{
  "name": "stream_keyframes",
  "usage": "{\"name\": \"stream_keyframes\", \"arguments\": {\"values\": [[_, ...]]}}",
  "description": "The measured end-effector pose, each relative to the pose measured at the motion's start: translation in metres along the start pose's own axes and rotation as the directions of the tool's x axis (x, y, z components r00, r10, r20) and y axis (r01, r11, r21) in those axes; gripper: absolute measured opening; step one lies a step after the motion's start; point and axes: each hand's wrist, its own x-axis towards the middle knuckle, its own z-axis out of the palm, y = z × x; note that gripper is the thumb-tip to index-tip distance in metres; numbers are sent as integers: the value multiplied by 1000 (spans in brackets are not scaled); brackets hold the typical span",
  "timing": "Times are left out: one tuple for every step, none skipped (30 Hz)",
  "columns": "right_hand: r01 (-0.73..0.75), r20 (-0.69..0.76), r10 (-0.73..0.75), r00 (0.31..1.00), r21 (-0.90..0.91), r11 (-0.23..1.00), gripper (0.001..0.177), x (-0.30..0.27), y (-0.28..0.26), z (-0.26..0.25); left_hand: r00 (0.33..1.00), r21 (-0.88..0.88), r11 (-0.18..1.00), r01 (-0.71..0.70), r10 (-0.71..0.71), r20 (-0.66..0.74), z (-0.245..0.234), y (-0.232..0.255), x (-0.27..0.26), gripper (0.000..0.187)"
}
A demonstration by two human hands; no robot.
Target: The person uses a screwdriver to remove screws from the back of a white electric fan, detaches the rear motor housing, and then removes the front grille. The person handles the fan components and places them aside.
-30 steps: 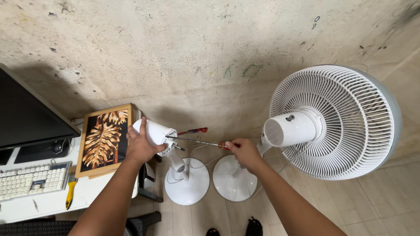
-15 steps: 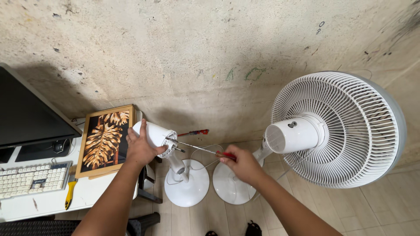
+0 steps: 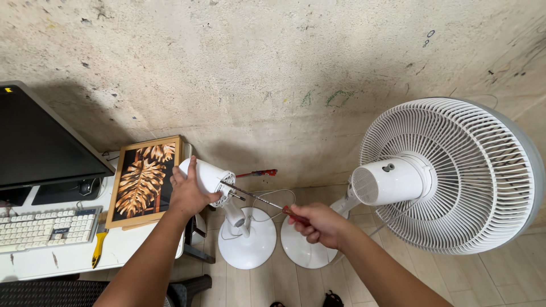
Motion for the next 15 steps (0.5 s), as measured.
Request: {"name": "stream_keyframes", "arguments": {"values": [[79, -109, -91, 990, -112, 991, 25, -2, 1, 6, 1000, 8, 1000, -4, 4, 2, -1, 1, 0, 143], [143, -209, -192, 959, -229, 963, 18, -5, 1, 11, 1000, 14, 1000, -10, 10, 7, -1, 3, 1, 143], [360, -160, -484, 861, -481, 799, 21, -9, 2, 15, 1000, 21, 1000, -16, 16, 11, -2, 4, 0, 143], [510, -30, -718, 696, -683, 523, 28, -15, 3, 17, 1000, 10, 1000, -11, 11, 15, -2, 6, 0, 143], [570, 161, -858, 489, -803, 174, 35, -19, 5, 19, 1000, 0, 1000, -6, 6, 19, -2, 7, 0, 143], [514, 212, -876, 434, -857, 47, 30, -21, 8, 23, 1000, -8, 1000, 0, 1, 25, -2, 8, -1, 143], [444, 269, -884, 382, -892, -80, 25, -22, 12, 26, 1000, -9, 1000, -4, 4, 15, -3, 8, -1, 143], [362, 330, -882, 336, -910, -202, 20, -22, 15, 29, 1000, -11, 1000, -7, 7, 7, -2, 7, -2, 144], [398, 313, -876, 367, -904, -157, 18, -22, 18, 31, 1000, -13, 1000, -11, 11, -1, -2, 7, -2, 144], [435, 302, -866, 399, -894, -112, 16, -19, 20, 33, 1000, -9, 1000, -15, 15, 5, -3, 6, -2, 144], [469, 292, -853, 431, -881, -65, 14, -17, 21, 33, 1000, -6, 1000, -20, 20, 11, -4, 5, -1, 145], [490, 198, -826, 528, -865, 106, 15, -14, 20, 32, 1000, -3, 1000, -26, 26, 18, -4, 4, 0, 146], [489, 111, -775, 622, -828, 274, 15, -9, 18, 30, 999, 8, 1000, -22, 22, 24, -5, 4, 1, 146], [467, 34, -703, 711, -770, 435, 16, -4, 15, 27, 999, 19, 1000, -19, 19, 28, -5, 4, 2, 146], [434, -57, -582, 811, -608, 665, 15, 0, 12, 23, 999, 30, 999, -16, 15, 33, -5, 3, 2, 146]]}}
